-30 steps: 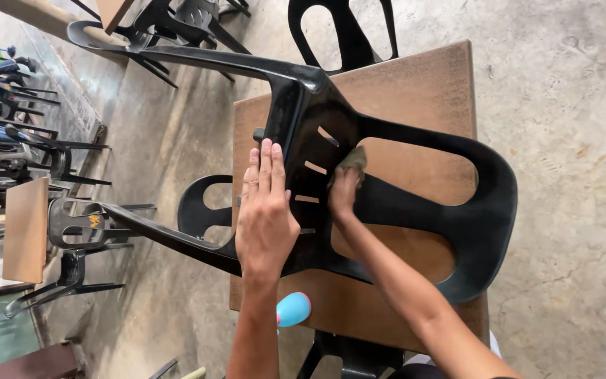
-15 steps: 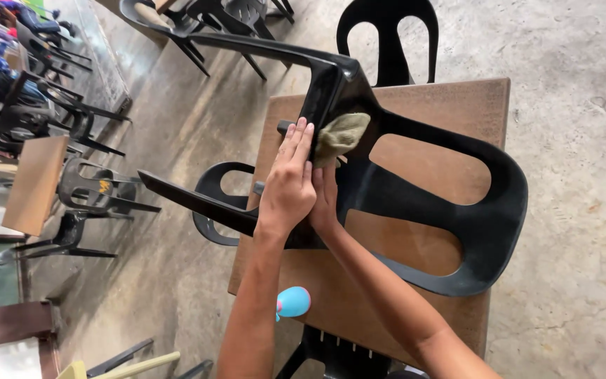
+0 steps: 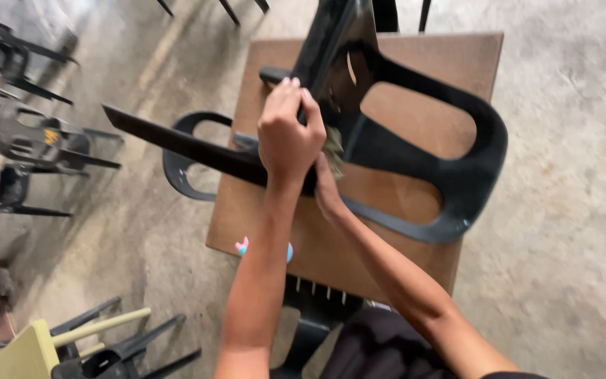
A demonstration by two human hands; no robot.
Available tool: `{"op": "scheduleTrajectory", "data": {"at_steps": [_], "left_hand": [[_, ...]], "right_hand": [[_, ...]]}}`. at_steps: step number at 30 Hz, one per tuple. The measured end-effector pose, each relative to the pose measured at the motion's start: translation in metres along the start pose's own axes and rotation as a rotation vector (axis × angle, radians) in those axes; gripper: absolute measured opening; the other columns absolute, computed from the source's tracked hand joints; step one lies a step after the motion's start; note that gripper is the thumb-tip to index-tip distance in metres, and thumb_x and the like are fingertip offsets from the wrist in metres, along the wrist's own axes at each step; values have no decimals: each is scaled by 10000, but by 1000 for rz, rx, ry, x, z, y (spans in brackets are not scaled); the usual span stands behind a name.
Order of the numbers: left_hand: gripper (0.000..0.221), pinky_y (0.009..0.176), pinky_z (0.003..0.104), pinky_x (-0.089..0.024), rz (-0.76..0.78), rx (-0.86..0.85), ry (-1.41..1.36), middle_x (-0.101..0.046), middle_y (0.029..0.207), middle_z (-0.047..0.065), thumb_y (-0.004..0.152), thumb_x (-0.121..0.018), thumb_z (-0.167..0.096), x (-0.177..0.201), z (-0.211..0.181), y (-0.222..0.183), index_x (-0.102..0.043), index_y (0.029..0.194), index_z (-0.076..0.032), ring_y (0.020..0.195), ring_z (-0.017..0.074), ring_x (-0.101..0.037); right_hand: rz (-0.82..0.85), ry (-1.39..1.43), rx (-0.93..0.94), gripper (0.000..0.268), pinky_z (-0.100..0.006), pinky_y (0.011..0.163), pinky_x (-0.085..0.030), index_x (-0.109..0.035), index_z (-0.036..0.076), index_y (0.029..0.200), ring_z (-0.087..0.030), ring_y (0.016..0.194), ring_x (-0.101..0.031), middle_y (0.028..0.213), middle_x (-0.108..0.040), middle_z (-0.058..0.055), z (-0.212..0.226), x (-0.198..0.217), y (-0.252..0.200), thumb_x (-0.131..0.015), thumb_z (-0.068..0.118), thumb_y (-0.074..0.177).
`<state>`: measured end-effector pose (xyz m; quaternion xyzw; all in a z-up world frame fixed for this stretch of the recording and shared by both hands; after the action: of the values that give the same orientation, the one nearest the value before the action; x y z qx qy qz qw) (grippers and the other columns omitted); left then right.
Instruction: Cleaning and wiping down plastic chairs using a spray bottle and a cloth.
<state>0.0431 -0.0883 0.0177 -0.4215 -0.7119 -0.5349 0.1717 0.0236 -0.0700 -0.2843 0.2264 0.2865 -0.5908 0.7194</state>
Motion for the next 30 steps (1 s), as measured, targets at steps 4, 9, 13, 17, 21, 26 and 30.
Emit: {"op": "scheduleTrajectory", "data": {"at_steps": [4, 9, 13, 17, 21, 26, 30], "left_hand": [[196, 1018, 429, -569, -48, -49, -54, -737, 1144, 248, 973, -622, -101, 3, 2, 1, -753, 980, 45, 1174, 390, -695], [234, 961, 431, -573, -24, -177, 60, -714, 1170, 305, 954, -621, -134, 3, -7, -3, -725, 885, 63, 1183, 438, -667], [276, 959, 445, -578, -20, -265, 171, -694, 1174, 352, 946, -611, -152, -9, -4, -13, -709, 898, 102, 1172, 465, -664], [328, 1008, 503, -558, -15, -453, 405, -650, 1194, 403, 952, -604, -176, -18, -11, -18, -712, 941, 134, 1167, 494, -658], [358, 1015, 512, -544, 12, -482, 486, -633, 1186, 434, 876, -618, -191, -15, -19, -19, -720, 926, 148, 1159, 514, -662], [346, 1023, 503, -539, -5, -482, 585, -636, 1219, 420, 855, -639, -190, -23, -20, -15, -719, 933, 137, 1178, 494, -664], [324, 1036, 488, -533, 8, -459, 640, -644, 1257, 392, 868, -647, -189, -32, -17, -19, -724, 959, 112, 1200, 464, -658]], "right_hand": [[48, -2, -19, 569, -314, 1161, -358, -466, -5, 1522, -167, 1353, -488, 1463, -548, -78, 124, -71, -57, -317, 387, 1137], [237, -585, 298, 642, -364, 1134, -402, -365, -36, 1508, -273, 1324, -539, 1447, -504, -174, 138, -64, -90, -623, 182, 962], [259, -1479, 315, 375, -567, 1238, -259, -573, -13, 1145, -411, 1225, -543, 1187, -579, -213, 66, 15, -108, -734, 148, 846], [241, -1706, 309, 403, -574, 1134, -323, -574, -27, 1136, -414, 1135, -562, 1113, -600, -231, 69, 29, -107, -683, 96, 768], [257, -1615, 203, 364, -518, 984, -424, -571, -38, 1180, -439, 1068, -565, 1115, -620, -260, 56, 21, -85, -630, 64, 836], [277, -1339, 350, 357, -511, 1006, -434, -579, -40, 1242, -447, 1139, -562, 1218, -628, -254, 65, 20, -89, -582, -13, 886], [428, -1317, 373, 455, -490, 1103, -411, -566, -46, 1324, -447, 1306, -512, 1372, -583, -265, 84, 80, -123, -583, -23, 869]]}}
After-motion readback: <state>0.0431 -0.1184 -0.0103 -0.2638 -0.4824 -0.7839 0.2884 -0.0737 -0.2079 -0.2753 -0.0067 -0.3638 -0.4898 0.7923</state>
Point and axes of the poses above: each hand's wrist, its own y-axis towards the middle knuckle, its own x-axis out of the back of the hand, z = x × y, the point moved 5 cm from there along y, towards the middle knuckle
